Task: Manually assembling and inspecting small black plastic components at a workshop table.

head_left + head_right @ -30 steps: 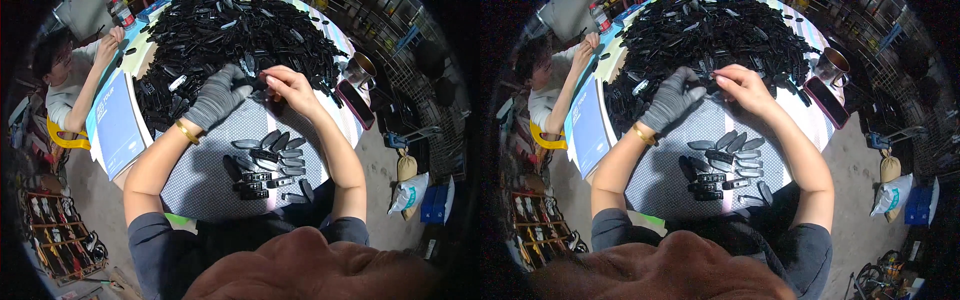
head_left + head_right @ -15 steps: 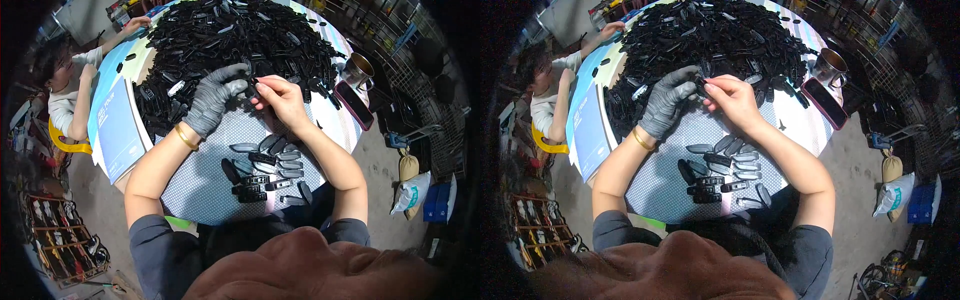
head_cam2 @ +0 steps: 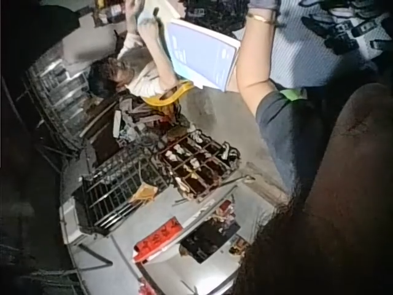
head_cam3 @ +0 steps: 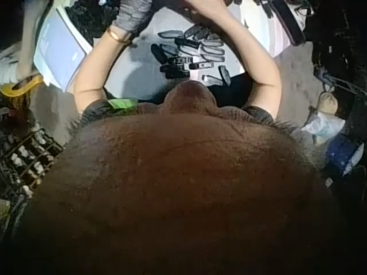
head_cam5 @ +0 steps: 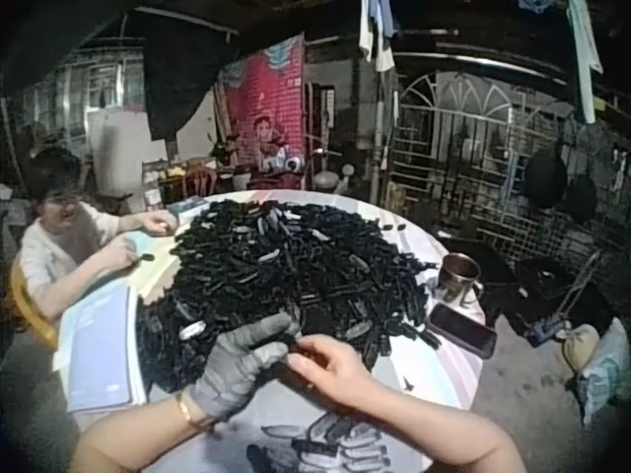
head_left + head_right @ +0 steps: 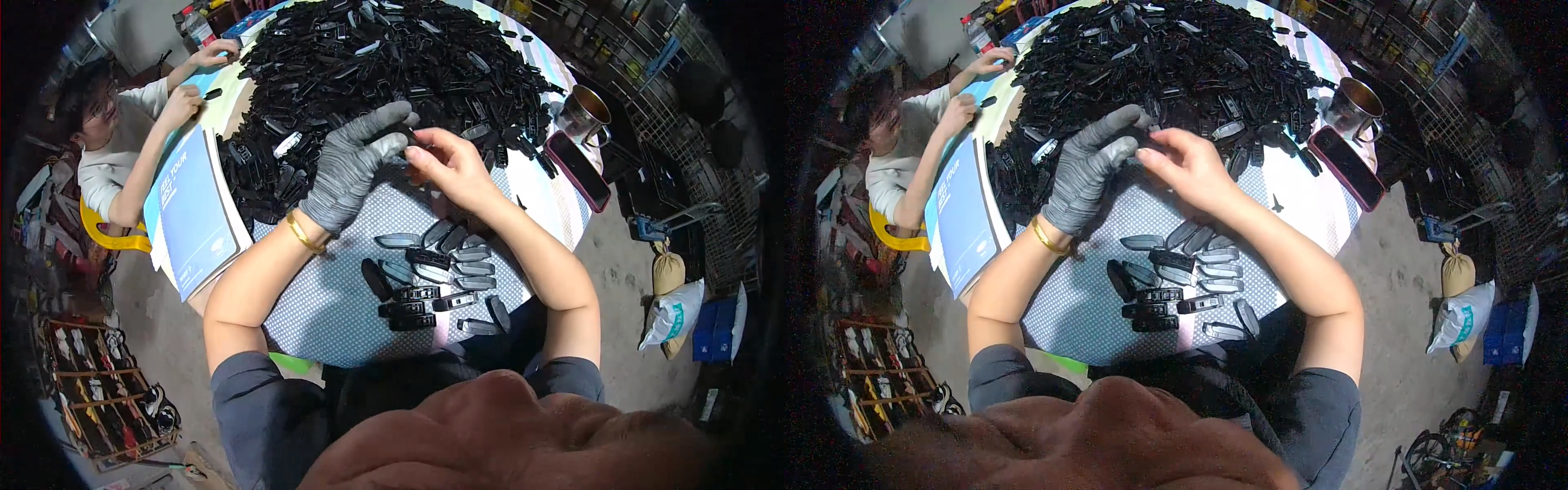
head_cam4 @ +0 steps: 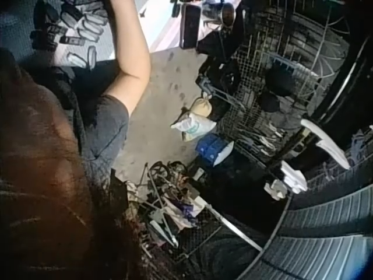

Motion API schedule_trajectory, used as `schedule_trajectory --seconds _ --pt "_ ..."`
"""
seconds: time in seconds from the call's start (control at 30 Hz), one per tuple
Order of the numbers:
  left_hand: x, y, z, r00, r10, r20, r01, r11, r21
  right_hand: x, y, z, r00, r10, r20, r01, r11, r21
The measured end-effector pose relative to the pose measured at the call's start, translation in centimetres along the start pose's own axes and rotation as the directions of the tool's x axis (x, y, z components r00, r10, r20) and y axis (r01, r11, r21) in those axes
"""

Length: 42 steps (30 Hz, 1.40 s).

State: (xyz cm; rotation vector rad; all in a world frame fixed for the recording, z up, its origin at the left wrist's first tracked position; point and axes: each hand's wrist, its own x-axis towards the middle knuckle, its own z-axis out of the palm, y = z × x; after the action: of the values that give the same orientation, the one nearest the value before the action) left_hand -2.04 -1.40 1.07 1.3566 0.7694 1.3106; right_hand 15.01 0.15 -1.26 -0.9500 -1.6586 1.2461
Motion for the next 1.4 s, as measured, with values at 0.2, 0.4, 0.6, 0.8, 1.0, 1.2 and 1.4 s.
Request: schedule_trajectory --seconds 0.2,0.4,0.6,0.8,1.0,1.2,1.4 --pt "0.1 0.3 -0.4 0.980 -0.129 0.152 0.143 0.986 -0.085 -0.3 -0.7 -0.3 0.939 -0.333 0.083 0.342 0.898 -0.277" --pt "-0.4 0.6 0.0 0.986 -0.067 0.150 0.073 0.997 -0.039 -1.1 -1.1 0.7 0.848 -0.530 -0.012 0.468 0.759 -0.452" --pt "1.1 0.9 -1.4 0.943 -0.253 0.214 0.212 0.957 0.198 -0.2 -0.8 -0.4 0.967 -0.229 0.110 0.250 0.783 -0.569" --pt "2.4 3.2 -4.2 0.993 0.030 0.110 -0.094 0.763 0.639 -0.8 -1.8 -2.8 0.833 -0.104 0.544 0.505 0.544 -0.670" --pt "0.4 0.7 -3.0 0.929 -0.185 0.320 -0.361 -0.259 0.896 3.4 -4.1 -4.1 0.961 -0.154 0.232 0.268 0.737 -0.620" --pt "0.2 -0.8 -1.5 0.945 -0.115 0.307 -0.327 -0.280 0.903 8.5 -1.5 -2.1 0.917 -0.380 0.119 0.266 0.363 -0.893" --pt "0.1 -2.7 -1.5 0.914 -0.002 0.406 -0.389 -0.295 0.873 11.5 -0.7 0.1 0.927 -0.362 0.096 0.184 0.217 -0.959"
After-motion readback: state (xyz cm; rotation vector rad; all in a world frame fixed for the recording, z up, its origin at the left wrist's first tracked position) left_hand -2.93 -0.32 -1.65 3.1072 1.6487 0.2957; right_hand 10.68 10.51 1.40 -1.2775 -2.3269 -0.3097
